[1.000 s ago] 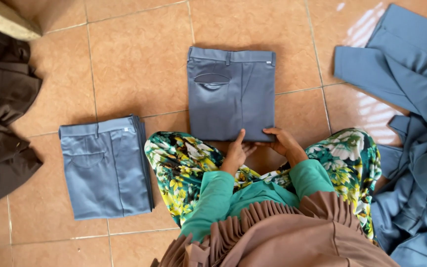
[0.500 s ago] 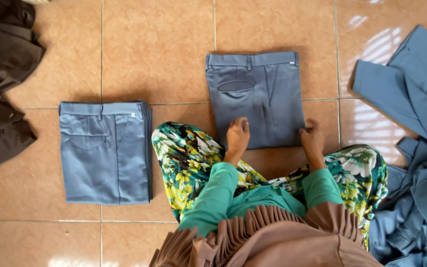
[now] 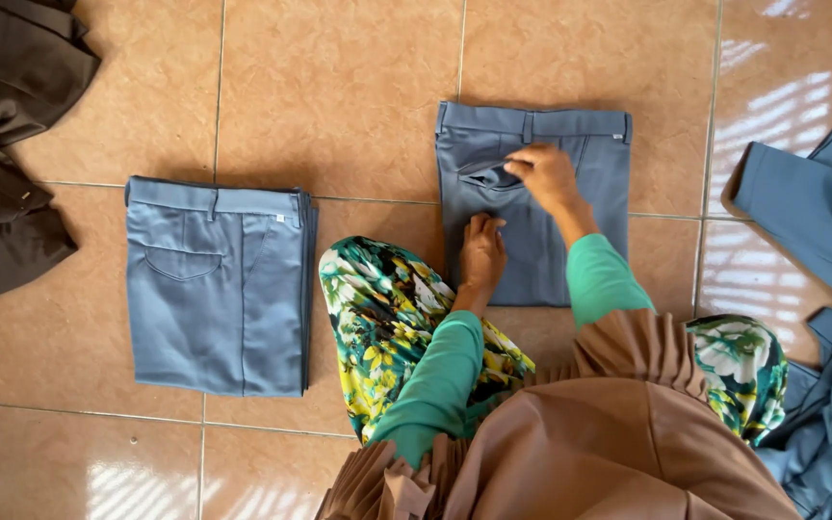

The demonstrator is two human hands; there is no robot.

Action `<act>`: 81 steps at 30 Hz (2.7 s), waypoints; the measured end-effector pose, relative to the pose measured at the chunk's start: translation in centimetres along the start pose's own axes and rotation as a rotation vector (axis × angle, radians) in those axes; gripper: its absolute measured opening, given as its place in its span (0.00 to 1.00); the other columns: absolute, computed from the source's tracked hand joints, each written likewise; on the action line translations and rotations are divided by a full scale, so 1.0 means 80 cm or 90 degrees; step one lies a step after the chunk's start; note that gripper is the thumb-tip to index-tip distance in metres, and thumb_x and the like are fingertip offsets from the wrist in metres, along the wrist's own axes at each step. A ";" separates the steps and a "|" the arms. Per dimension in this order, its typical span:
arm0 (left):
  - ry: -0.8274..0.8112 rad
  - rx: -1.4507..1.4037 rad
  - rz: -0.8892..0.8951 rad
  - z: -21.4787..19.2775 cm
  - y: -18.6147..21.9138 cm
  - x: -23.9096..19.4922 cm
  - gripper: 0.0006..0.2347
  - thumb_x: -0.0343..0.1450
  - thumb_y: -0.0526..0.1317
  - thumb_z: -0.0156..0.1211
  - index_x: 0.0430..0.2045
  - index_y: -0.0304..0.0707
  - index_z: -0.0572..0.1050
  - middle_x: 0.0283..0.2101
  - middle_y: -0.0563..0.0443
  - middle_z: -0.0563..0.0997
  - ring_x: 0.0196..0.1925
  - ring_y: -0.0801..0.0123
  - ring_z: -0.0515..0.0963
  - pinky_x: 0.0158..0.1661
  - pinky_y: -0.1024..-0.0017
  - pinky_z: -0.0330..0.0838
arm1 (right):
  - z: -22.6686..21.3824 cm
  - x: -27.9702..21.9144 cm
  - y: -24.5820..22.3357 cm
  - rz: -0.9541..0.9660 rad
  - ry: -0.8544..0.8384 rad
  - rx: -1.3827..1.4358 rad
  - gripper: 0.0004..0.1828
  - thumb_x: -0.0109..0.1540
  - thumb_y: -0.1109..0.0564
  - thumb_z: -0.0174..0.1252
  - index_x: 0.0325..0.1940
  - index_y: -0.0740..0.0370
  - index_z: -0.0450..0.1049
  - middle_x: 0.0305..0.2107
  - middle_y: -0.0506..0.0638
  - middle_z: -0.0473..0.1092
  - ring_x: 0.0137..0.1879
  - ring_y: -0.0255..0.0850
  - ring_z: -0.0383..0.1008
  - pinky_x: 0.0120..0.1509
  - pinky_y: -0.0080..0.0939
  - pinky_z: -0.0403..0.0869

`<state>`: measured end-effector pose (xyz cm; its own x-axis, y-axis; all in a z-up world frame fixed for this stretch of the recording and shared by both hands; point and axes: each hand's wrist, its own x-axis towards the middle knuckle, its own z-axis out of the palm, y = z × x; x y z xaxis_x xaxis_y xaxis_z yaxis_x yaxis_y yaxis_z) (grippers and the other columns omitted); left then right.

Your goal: The person sits on a tiled floor and folds multiple pairs of grey trousers by hand. Each pair is laid flat, legs aligned, then folded in half lengthwise and rolled or folded into a compact rectangle before being stacked.

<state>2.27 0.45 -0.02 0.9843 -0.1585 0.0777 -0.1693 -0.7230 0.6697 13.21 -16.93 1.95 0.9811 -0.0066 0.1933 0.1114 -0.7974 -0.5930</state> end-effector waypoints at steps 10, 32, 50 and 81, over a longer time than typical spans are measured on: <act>0.129 0.151 0.175 -0.049 0.014 0.077 0.14 0.75 0.36 0.52 0.55 0.54 0.70 0.61 0.51 0.70 0.64 0.58 0.71 0.53 0.63 0.71 | -0.033 0.011 -0.038 0.110 -0.049 0.095 0.09 0.62 0.54 0.69 0.44 0.58 0.83 0.36 0.52 0.79 0.43 0.48 0.81 0.43 0.42 0.79; 0.153 0.284 0.493 -0.041 -0.050 0.148 0.16 0.64 0.49 0.67 0.41 0.48 0.70 0.34 0.55 0.72 0.41 0.66 0.76 0.60 0.55 0.64 | -0.032 -0.029 -0.001 -0.091 -0.024 -0.193 0.16 0.57 0.64 0.64 0.46 0.52 0.73 0.37 0.46 0.70 0.51 0.47 0.71 0.52 0.50 0.71; 0.174 0.258 0.423 -0.063 -0.014 0.145 0.10 0.74 0.43 0.57 0.48 0.50 0.74 0.60 0.44 0.72 0.66 0.53 0.70 0.64 0.48 0.60 | -0.028 -0.057 -0.017 -0.172 0.153 -0.268 0.12 0.66 0.58 0.53 0.52 0.48 0.74 0.58 0.49 0.66 0.65 0.48 0.67 0.63 0.51 0.67; -0.407 -0.231 -0.180 0.011 0.098 -0.044 0.18 0.73 0.67 0.45 0.33 0.65 0.78 0.24 0.65 0.84 0.37 0.69 0.87 0.42 0.66 0.80 | -0.091 -0.208 0.117 0.408 0.081 -0.050 0.31 0.65 0.46 0.64 0.72 0.48 0.67 0.64 0.59 0.62 0.61 0.57 0.73 0.62 0.57 0.74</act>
<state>-2.52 -5.24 4.28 0.7491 -0.4370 -0.4978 0.2184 -0.5465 0.8085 -3.23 -28.71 -1.12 0.8225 -0.5623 -0.0858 -0.5054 -0.6533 -0.5637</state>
